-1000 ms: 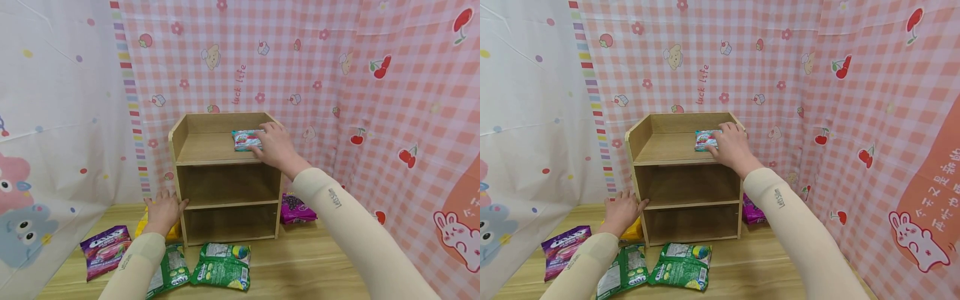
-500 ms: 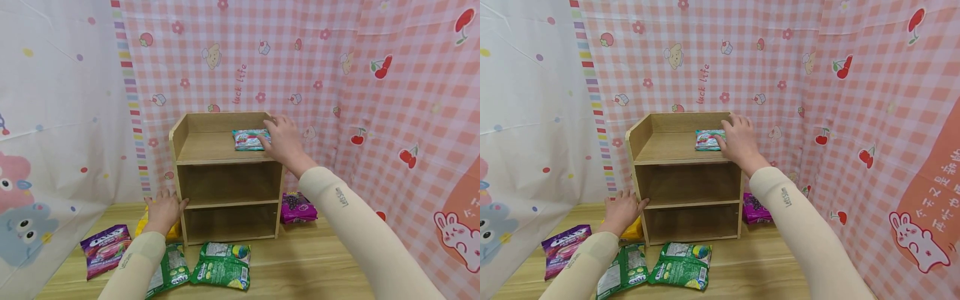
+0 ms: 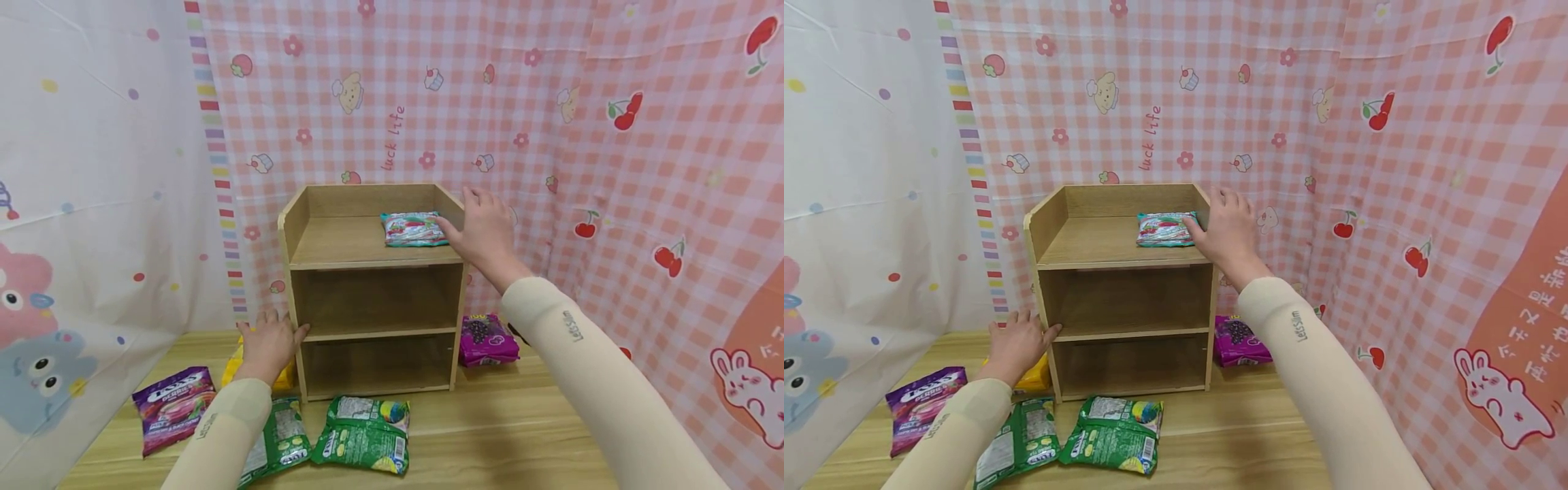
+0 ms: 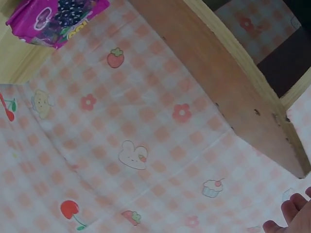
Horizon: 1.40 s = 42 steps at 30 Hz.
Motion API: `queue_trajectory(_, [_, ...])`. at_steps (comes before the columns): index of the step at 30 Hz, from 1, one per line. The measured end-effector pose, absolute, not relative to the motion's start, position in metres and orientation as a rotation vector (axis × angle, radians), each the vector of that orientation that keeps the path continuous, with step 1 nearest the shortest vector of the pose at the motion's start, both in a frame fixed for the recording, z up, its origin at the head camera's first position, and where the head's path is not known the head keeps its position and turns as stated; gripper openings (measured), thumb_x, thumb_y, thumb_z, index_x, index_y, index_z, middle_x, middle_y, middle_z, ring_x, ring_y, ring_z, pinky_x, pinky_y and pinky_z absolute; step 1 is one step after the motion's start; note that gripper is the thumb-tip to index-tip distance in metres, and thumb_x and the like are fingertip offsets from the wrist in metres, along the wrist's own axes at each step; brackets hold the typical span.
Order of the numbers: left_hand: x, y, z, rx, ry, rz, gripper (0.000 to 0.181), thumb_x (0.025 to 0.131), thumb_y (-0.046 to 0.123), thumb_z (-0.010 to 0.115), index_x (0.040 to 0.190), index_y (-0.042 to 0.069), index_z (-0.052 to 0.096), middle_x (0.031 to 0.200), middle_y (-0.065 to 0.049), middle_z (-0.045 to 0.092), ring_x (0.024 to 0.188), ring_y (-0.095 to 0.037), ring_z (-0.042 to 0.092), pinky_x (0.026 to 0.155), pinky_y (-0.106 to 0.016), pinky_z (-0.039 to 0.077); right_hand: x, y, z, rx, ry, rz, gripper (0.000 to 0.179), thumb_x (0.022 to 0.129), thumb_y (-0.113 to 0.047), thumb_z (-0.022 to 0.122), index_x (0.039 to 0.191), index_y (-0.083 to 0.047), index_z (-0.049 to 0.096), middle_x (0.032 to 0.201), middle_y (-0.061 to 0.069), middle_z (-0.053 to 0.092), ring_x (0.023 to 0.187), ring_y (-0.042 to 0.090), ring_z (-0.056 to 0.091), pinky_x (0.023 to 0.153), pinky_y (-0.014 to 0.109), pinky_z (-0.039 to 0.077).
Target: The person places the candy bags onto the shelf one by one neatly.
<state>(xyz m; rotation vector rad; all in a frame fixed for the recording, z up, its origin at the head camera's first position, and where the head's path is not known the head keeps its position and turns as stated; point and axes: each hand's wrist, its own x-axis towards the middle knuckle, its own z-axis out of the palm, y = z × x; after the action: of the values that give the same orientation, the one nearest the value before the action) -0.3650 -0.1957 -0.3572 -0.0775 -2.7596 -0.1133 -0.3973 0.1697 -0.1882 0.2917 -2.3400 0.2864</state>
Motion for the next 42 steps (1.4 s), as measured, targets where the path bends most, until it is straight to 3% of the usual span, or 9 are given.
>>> queue_trajectory(10, [-0.367, -0.197, -0.358, -0.077, -2.766, -0.119, 0.064, 0.103, 0.046, 0.047, 0.136, -0.008, 0.052, 0.137, -0.036, 0.044, 0.131, -0.052, 0.034, 0.100, -0.080, 0.017, -0.396, 0.182, -0.202, 0.279, -2.382, 0.438, 0.077, 0.093, -0.058, 0.056, 0.140, 0.002, 0.049, 0.138, 0.022, 0.050, 0.129, 0.039, 0.042, 0.115, 0.053, 0.019])
queue_trajectory(20, [-0.364, -0.195, -0.357, -0.083, -2.759, -0.029, 0.060, 0.103, 0.046, 0.045, 0.128, -0.006, 0.061, 0.137, -0.036, 0.046, 0.128, -0.052, 0.040, 0.099, -0.079, 0.023, -0.400, 0.191, -0.218, 0.239, -2.465, 0.533, 0.070, 0.095, -0.053, 0.057, 0.135, 0.006, 0.054, 0.141, 0.025, 0.047, 0.127, 0.042, 0.045, 0.104, 0.059, 0.037])
queue_trajectory(30, [-0.365, -0.195, -0.357, -0.081, -2.762, -0.023, 0.059, 0.103, 0.045, 0.046, 0.128, -0.006, 0.061, 0.138, -0.036, 0.045, 0.128, -0.052, 0.040, 0.099, -0.080, 0.022, -0.402, 0.191, -0.233, 0.243, -2.467, 0.519, 0.054, 0.096, -0.041, 0.058, 0.119, 0.007, 0.065, 0.146, 0.023, 0.045, 0.131, 0.040, 0.044, 0.105, 0.061, 0.033])
queue_trajectory(36, [-0.365, -0.196, -0.358, -0.076, -2.771, -0.026, 0.060, 0.103, 0.045, 0.045, 0.130, -0.006, 0.059, 0.140, -0.036, 0.044, 0.128, -0.052, 0.039, 0.099, -0.080, 0.022, -0.403, 0.190, -0.239, 0.213, -2.482, 0.527, 0.056, 0.098, -0.043, 0.053, 0.124, 0.005, 0.064, 0.146, 0.023, 0.046, 0.131, 0.040, 0.044, 0.107, 0.064, 0.027])
queue_trajectory(42, [-0.365, -0.196, -0.358, -0.079, -2.757, -0.015, 0.059, 0.103, 0.045, 0.045, 0.129, -0.006, 0.060, 0.138, -0.036, 0.046, 0.128, -0.052, 0.040, 0.098, -0.079, 0.024, -0.403, 0.194, -0.248, 0.197, -2.547, 0.559, 0.066, 0.102, -0.054, 0.038, 0.129, 0.002, 0.061, 0.147, 0.023, 0.045, 0.140, 0.039, 0.035, 0.111, 0.065, 0.018])
